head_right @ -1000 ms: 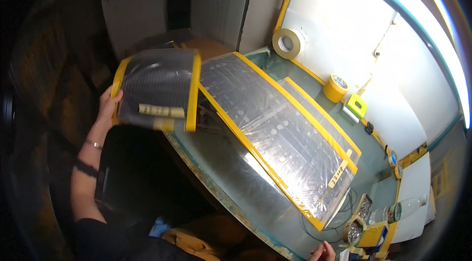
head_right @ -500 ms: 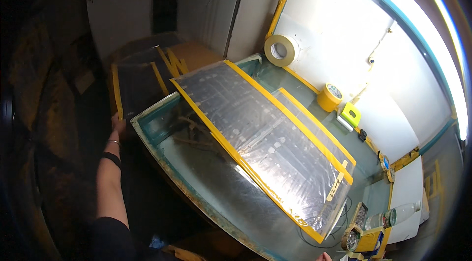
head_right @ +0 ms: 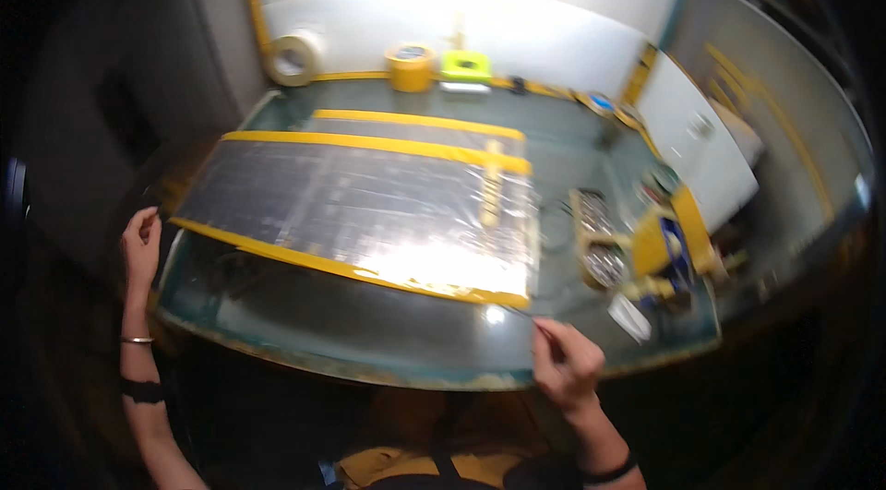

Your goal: Manually assemble small metal components onto a mesh grid using a specialized tool at a workstation.

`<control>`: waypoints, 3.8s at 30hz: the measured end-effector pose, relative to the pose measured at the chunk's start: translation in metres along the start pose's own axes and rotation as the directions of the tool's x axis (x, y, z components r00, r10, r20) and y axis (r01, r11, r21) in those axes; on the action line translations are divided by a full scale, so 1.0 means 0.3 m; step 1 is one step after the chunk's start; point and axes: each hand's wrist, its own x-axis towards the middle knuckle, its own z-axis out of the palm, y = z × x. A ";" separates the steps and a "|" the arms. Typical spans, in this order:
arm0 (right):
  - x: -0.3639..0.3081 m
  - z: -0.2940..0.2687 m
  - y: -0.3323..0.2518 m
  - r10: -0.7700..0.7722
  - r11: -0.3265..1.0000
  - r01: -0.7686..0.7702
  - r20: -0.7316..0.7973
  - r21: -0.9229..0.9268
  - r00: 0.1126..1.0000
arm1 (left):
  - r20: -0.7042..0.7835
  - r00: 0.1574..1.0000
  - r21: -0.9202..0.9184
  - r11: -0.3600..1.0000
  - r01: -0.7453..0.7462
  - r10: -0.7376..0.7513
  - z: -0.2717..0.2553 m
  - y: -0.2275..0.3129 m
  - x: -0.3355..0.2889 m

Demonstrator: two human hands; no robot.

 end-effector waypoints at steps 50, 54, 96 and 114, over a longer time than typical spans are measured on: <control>-0.004 0.142 -0.177 -0.345 0.931 0.359 0.497 0.070 0.797 | 0.062 0.998 -0.756 0.653 0.031 0.024 0.192 0.955 -0.471; 0.062 0.205 -0.115 -0.280 0.922 0.378 0.522 -0.088 0.806 | -0.281 0.932 -0.509 0.789 -0.345 0.227 0.032 0.971 -0.437; -0.024 -0.138 -0.282 0.283 -0.237 -0.699 0.736 0.675 0.615 | 0.337 0.878 -0.625 0.778 -0.061 0.340 0.072 1.071 -0.863; -0.184 0.072 -0.284 0.403 -0.284 -0.769 0.799 0.573 0.447 | 0.086 0.929 -0.531 0.805 -0.264 0.361 -0.027 0.975 -0.722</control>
